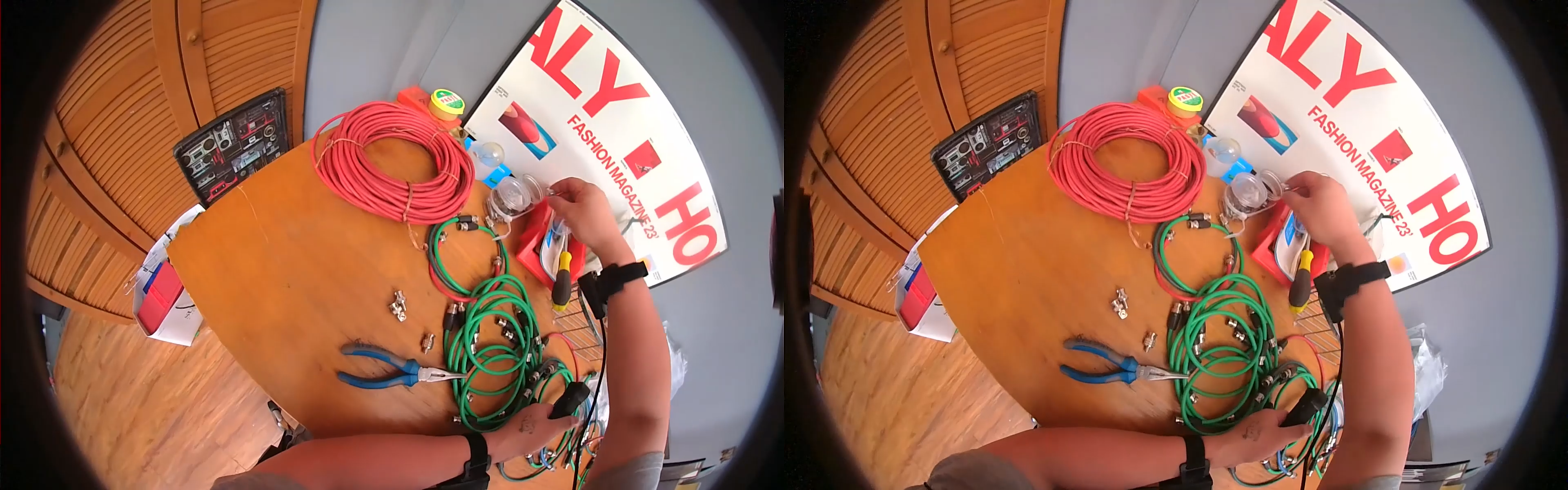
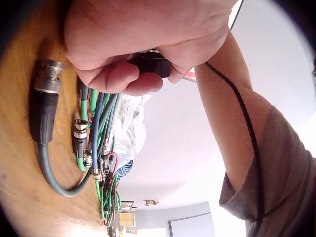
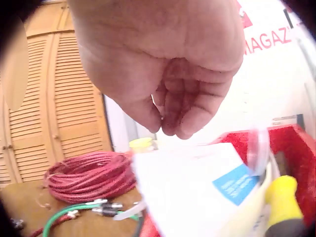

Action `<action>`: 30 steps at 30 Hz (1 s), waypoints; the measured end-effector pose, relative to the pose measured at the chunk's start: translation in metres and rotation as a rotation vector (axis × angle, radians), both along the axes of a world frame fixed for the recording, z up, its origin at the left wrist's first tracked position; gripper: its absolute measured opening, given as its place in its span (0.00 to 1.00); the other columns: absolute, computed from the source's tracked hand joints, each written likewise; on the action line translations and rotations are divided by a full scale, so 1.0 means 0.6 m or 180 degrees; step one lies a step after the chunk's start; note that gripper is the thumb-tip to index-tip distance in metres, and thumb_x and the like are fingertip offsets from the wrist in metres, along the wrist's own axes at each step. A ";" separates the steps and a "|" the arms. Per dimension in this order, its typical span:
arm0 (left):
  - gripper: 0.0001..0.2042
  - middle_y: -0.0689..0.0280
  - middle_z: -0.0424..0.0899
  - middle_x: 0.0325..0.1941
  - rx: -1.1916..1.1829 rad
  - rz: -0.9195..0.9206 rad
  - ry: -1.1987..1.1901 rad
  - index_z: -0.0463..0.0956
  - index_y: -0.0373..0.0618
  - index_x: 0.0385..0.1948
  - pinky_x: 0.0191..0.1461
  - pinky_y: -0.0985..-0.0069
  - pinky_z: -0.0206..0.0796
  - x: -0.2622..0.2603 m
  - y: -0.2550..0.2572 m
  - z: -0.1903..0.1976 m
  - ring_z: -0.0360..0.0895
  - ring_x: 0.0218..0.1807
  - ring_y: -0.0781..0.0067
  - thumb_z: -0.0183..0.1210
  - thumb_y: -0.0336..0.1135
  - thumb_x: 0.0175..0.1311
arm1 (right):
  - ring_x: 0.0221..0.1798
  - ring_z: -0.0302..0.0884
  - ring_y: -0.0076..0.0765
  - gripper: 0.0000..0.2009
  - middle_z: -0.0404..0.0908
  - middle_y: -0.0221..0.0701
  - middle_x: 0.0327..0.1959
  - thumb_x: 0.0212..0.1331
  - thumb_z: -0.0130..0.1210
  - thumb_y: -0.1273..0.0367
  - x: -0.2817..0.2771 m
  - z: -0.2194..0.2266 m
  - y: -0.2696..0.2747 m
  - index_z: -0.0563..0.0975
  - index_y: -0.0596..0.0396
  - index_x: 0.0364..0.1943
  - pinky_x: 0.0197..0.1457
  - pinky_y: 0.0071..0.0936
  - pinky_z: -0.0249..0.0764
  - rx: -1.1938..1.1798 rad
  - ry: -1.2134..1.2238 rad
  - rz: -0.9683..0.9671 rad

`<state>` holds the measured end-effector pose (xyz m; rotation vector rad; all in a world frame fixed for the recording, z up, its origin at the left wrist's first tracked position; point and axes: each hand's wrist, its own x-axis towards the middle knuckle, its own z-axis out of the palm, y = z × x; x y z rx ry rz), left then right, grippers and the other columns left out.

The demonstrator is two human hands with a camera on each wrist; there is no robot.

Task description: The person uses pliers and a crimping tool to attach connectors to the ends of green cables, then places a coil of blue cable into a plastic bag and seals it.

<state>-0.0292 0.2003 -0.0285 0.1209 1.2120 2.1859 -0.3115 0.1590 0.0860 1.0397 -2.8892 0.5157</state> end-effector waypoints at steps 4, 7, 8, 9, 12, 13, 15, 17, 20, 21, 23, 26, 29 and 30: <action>0.25 0.71 0.65 0.19 -0.0065 0.0101 -0.0024 0.72 0.40 0.29 0.26 0.75 0.56 -0.001 0.005 -0.002 0.63 0.22 0.80 0.53 0.59 0.66 | 0.37 0.83 0.45 0.15 0.84 0.44 0.34 0.52 0.60 0.67 -0.028 0.002 -0.021 0.81 0.62 0.42 0.46 0.33 0.77 0.0359 0.0124 -0.0332; 0.24 0.71 0.66 0.19 0.0034 0.0149 -0.0025 0.73 0.40 0.29 0.24 0.75 0.56 -0.003 0.010 -0.009 0.64 0.21 0.81 0.54 0.58 0.67 | 0.37 0.83 0.44 0.16 0.84 0.43 0.34 0.53 0.59 0.67 -0.037 -0.008 -0.044 0.81 0.61 0.44 0.44 0.33 0.77 0.0309 0.0207 -0.0207; 0.23 0.71 0.66 0.18 0.0126 0.0231 -0.0067 0.72 0.41 0.28 0.23 0.75 0.56 0.000 0.015 -0.012 0.64 0.21 0.81 0.53 0.57 0.67 | 0.37 0.83 0.44 0.16 0.84 0.43 0.34 0.53 0.59 0.67 -0.035 -0.016 -0.049 0.81 0.61 0.44 0.44 0.33 0.77 0.0318 0.0160 -0.0186; 0.23 0.71 0.66 0.18 0.0138 0.0234 -0.0123 0.72 0.41 0.28 0.23 0.75 0.56 0.000 0.014 -0.014 0.64 0.21 0.81 0.53 0.57 0.67 | 0.36 0.83 0.43 0.16 0.84 0.43 0.34 0.54 0.59 0.68 -0.011 -0.011 -0.062 0.80 0.61 0.45 0.43 0.34 0.77 0.0112 0.0159 -0.0029; 0.24 0.73 0.65 0.17 0.0286 0.0080 -0.0084 0.72 0.41 0.26 0.23 0.76 0.56 -0.004 0.018 -0.012 0.64 0.21 0.81 0.53 0.57 0.67 | 0.34 0.83 0.37 0.14 0.84 0.39 0.31 0.55 0.58 0.73 0.125 0.017 -0.092 0.80 0.60 0.46 0.40 0.31 0.78 -0.0001 -0.0697 0.0775; 0.24 0.73 0.65 0.17 0.0257 0.0070 -0.0079 0.72 0.42 0.26 0.23 0.76 0.56 -0.003 0.021 -0.013 0.65 0.21 0.81 0.54 0.57 0.67 | 0.34 0.82 0.36 0.12 0.83 0.37 0.32 0.54 0.58 0.75 0.174 0.017 -0.087 0.80 0.58 0.43 0.39 0.29 0.77 0.0203 -0.0712 0.1334; 0.24 0.73 0.67 0.17 0.0183 0.0042 -0.0054 0.72 0.42 0.26 0.24 0.77 0.57 -0.004 0.022 -0.014 0.65 0.21 0.81 0.54 0.57 0.67 | 0.37 0.81 0.44 0.08 0.81 0.37 0.34 0.53 0.60 0.72 0.224 -0.011 -0.080 0.81 0.54 0.38 0.40 0.36 0.77 0.0602 -0.0757 0.2496; 0.23 0.71 0.71 0.20 0.0053 -0.0111 -0.0028 0.73 0.38 0.29 0.25 0.77 0.58 -0.002 0.000 0.001 0.67 0.22 0.80 0.54 0.55 0.67 | 0.39 0.80 0.46 0.07 0.79 0.36 0.33 0.51 0.59 0.72 0.271 -0.026 -0.070 0.80 0.52 0.35 0.40 0.41 0.76 0.0996 -0.0482 0.2599; 0.22 0.68 0.73 0.24 0.0145 0.0164 0.0355 0.74 0.35 0.45 0.26 0.76 0.61 -0.001 0.009 -0.007 0.68 0.23 0.81 0.55 0.50 0.68 | 0.41 0.79 0.44 0.08 0.77 0.33 0.33 0.49 0.59 0.72 0.293 -0.051 -0.060 0.80 0.50 0.35 0.41 0.40 0.76 0.0798 -0.0355 0.2671; 0.22 0.68 0.73 0.24 0.0144 0.0156 0.0349 0.74 0.35 0.45 0.26 0.76 0.61 -0.001 0.015 -0.011 0.68 0.23 0.81 0.55 0.50 0.68 | 0.42 0.78 0.43 0.08 0.76 0.33 0.34 0.49 0.59 0.72 0.297 -0.053 -0.060 0.80 0.49 0.36 0.41 0.39 0.77 0.0886 -0.0275 0.2683; 0.21 0.69 0.72 0.24 0.0379 0.0182 0.0158 0.74 0.38 0.50 0.27 0.76 0.62 -0.002 0.030 -0.019 0.67 0.24 0.81 0.55 0.49 0.68 | 0.44 0.78 0.43 0.08 0.76 0.32 0.34 0.49 0.59 0.72 0.303 -0.060 -0.062 0.80 0.49 0.36 0.41 0.39 0.77 0.0969 -0.0210 0.2668; 0.24 0.71 0.66 0.17 0.0321 0.0475 0.0316 0.73 0.37 0.37 0.21 0.75 0.61 0.000 0.044 -0.028 0.66 0.17 0.79 0.55 0.56 0.65 | 0.44 0.77 0.42 0.09 0.75 0.32 0.34 0.49 0.59 0.72 0.299 -0.071 -0.064 0.80 0.49 0.37 0.40 0.38 0.77 0.0994 -0.0117 0.2898; 0.26 0.70 0.66 0.18 0.0477 0.0828 0.0624 0.72 0.36 0.36 0.20 0.75 0.60 -0.001 0.046 -0.033 0.66 0.17 0.79 0.56 0.58 0.64 | 0.42 0.78 0.43 0.09 0.75 0.33 0.33 0.49 0.59 0.72 0.299 -0.078 -0.070 0.79 0.50 0.37 0.40 0.39 0.76 0.0981 -0.0121 0.3000; 0.26 0.70 0.66 0.18 0.0488 0.0823 0.0635 0.72 0.36 0.36 0.20 0.75 0.60 -0.003 0.040 -0.027 0.66 0.17 0.79 0.56 0.58 0.64 | 0.40 0.79 0.44 0.09 0.77 0.33 0.34 0.51 0.59 0.71 0.295 -0.082 -0.068 0.79 0.51 0.37 0.39 0.38 0.76 0.0863 -0.0296 0.2938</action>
